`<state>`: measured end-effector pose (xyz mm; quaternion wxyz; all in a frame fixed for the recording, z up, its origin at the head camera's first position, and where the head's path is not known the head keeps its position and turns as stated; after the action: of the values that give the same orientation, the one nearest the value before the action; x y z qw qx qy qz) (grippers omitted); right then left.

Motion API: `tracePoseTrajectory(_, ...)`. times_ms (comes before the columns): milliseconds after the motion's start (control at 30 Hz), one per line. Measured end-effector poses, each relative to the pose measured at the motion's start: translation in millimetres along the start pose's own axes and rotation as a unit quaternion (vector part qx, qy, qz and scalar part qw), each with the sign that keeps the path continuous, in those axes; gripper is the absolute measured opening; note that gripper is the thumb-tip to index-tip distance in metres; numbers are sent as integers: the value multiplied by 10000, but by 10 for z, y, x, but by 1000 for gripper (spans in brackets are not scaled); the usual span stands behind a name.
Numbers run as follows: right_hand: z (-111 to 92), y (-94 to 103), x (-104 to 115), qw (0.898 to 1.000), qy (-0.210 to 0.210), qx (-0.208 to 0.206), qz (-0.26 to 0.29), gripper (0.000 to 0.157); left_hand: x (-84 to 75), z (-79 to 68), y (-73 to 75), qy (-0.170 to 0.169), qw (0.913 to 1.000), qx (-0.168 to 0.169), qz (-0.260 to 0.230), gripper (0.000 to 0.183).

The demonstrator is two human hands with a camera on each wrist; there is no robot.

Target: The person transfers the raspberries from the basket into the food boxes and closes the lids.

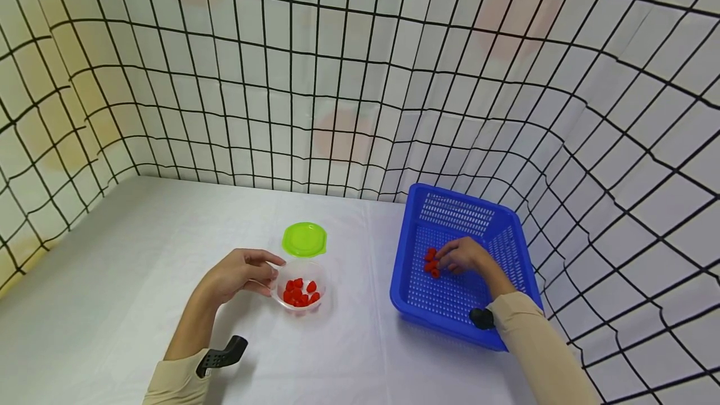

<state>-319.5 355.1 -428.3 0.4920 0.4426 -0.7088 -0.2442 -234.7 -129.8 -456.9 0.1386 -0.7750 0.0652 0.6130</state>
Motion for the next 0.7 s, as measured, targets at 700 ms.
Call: tracePoseTrajectory(700, 30, -27, -8, 9999, -34, -48, 122, 21, 15, 22, 6, 24, 10000, -31, 0, 32)
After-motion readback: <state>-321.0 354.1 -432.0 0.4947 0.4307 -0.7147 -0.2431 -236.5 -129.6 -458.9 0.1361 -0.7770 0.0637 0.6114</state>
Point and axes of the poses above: each hand's wrist, its own z-axis towards the middle knuckle, its own y-axis out of the back of the hand, x = y × z, the point moved 2 cm from there along z, towards the middle knuckle, and after that the axes turned 8 degrees about -z, right-handed, at the moved point
